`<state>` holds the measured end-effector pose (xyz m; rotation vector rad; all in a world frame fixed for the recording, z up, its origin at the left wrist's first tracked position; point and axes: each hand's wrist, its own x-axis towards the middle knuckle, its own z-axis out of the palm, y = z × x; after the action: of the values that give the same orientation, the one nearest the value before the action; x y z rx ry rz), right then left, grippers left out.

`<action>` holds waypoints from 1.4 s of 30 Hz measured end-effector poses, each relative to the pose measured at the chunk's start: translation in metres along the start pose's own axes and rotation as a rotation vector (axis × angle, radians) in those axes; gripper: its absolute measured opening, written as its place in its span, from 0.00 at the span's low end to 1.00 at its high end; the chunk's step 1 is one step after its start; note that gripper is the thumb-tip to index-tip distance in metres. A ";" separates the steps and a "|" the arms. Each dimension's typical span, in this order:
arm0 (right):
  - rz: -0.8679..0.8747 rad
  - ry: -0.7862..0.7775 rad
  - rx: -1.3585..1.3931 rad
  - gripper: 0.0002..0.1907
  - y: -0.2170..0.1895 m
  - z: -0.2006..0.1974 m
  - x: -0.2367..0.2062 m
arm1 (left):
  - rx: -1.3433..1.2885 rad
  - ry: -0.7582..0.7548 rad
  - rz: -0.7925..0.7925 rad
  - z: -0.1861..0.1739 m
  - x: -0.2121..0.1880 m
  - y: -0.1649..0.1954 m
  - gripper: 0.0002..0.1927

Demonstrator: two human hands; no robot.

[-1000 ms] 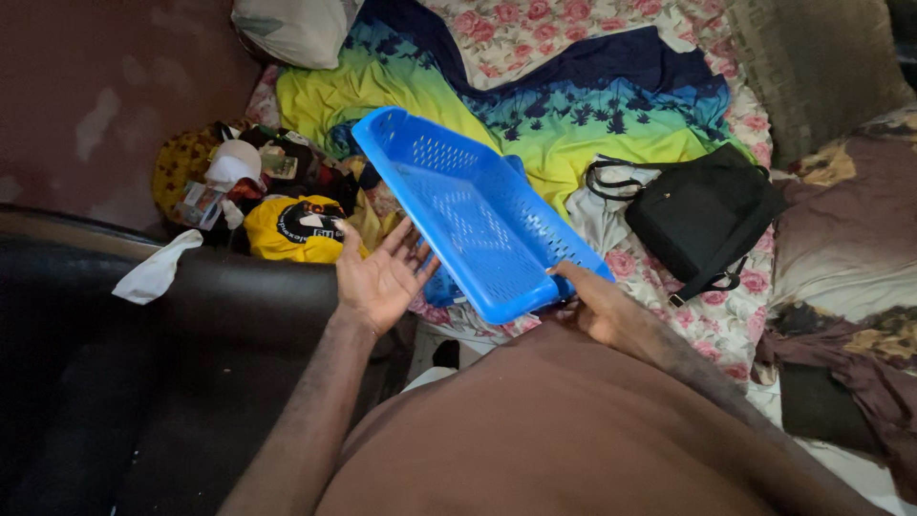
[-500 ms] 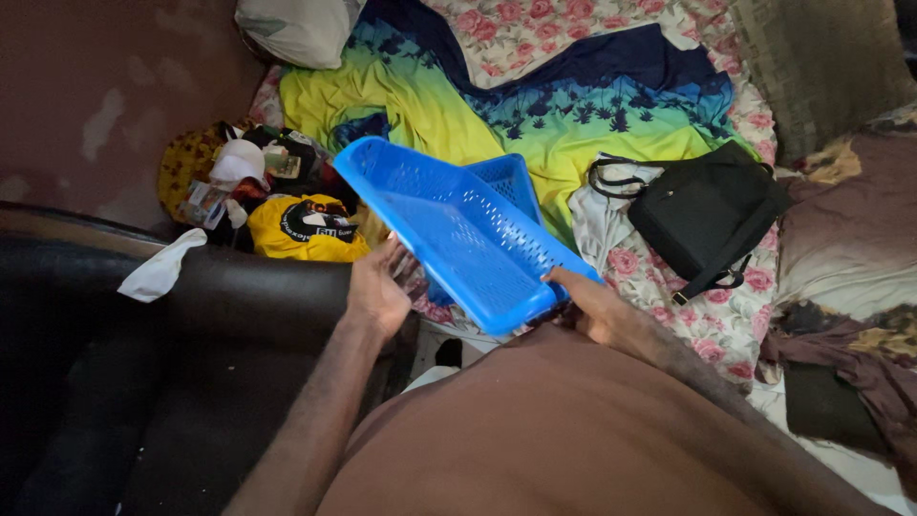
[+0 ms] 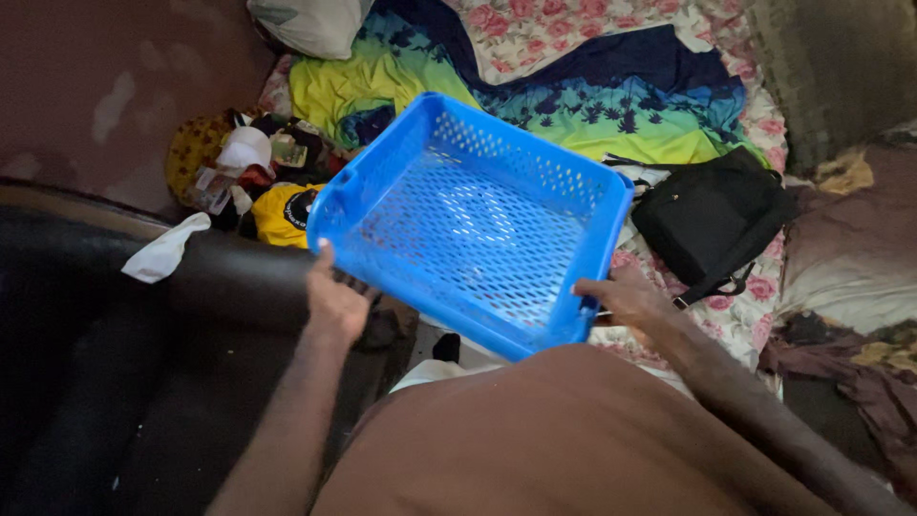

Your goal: The person sits on the floor and reassembles a blue plastic basket, detaching and reattaching its white handle bars to the basket rim, then sets the assembled basket on the bed and picks up a blue cloth.

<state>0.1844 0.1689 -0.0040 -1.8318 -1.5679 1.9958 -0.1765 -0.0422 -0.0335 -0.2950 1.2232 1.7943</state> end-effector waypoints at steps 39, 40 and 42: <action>-0.562 -0.460 -0.467 0.28 -0.074 0.179 -0.029 | 0.370 0.599 0.096 -0.288 -0.231 -0.012 0.25; -0.558 -0.517 -0.478 0.27 -0.077 0.200 -0.029 | 0.377 0.650 0.076 -0.311 -0.242 -0.013 0.24; -0.540 -0.636 -0.505 0.25 -0.077 0.246 -0.027 | 0.264 0.611 0.099 -0.353 -0.266 -0.018 0.23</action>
<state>-0.0367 0.0361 0.0198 -0.6616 -2.5661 2.1163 -0.1142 -0.4801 -0.0459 -0.6702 1.9089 1.6481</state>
